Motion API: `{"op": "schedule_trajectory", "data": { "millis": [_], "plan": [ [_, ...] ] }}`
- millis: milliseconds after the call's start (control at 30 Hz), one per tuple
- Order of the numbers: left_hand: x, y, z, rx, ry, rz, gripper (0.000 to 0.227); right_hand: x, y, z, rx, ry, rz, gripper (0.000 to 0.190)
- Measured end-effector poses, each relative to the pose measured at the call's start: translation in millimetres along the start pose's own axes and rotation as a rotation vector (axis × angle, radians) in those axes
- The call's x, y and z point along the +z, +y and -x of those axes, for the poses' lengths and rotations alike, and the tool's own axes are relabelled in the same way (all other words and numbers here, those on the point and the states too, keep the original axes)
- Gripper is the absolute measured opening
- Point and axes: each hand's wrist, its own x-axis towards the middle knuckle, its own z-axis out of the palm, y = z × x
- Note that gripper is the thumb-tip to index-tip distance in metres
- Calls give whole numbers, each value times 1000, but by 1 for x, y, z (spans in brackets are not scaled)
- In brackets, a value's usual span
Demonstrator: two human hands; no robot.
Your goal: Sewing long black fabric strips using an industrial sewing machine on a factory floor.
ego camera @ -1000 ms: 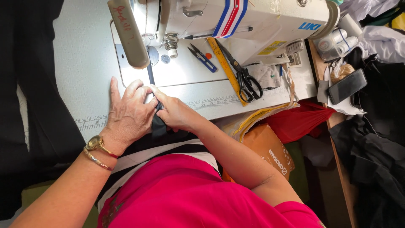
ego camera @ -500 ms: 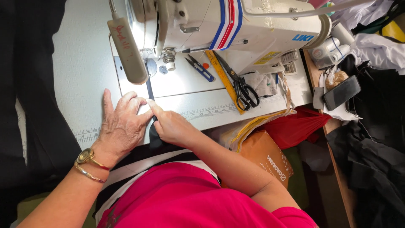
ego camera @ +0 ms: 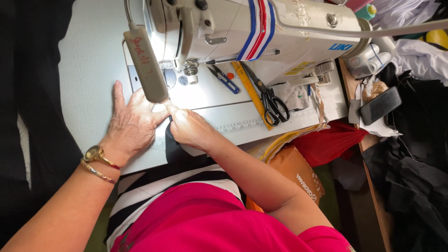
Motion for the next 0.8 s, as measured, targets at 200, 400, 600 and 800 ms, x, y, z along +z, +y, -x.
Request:
{"op": "schedule_trajectory", "data": {
  "millis": [200, 400, 600, 800],
  "plan": [
    [-1, 0, -2, -3, 6, 4, 41, 13, 13, -11, 22, -10, 32, 51],
    [-1, -21, -28, 54, 115, -9, 33, -22, -11, -17, 50, 41, -66, 51],
    [-8, -8, -26, 41, 126, -65, 35, -10, 5, -12, 49, 157, -162, 59],
    [-9, 22, -10, -139, 241, 159, 38, 56, 45, 0, 365, 297, -628, 94]
  ]
}}
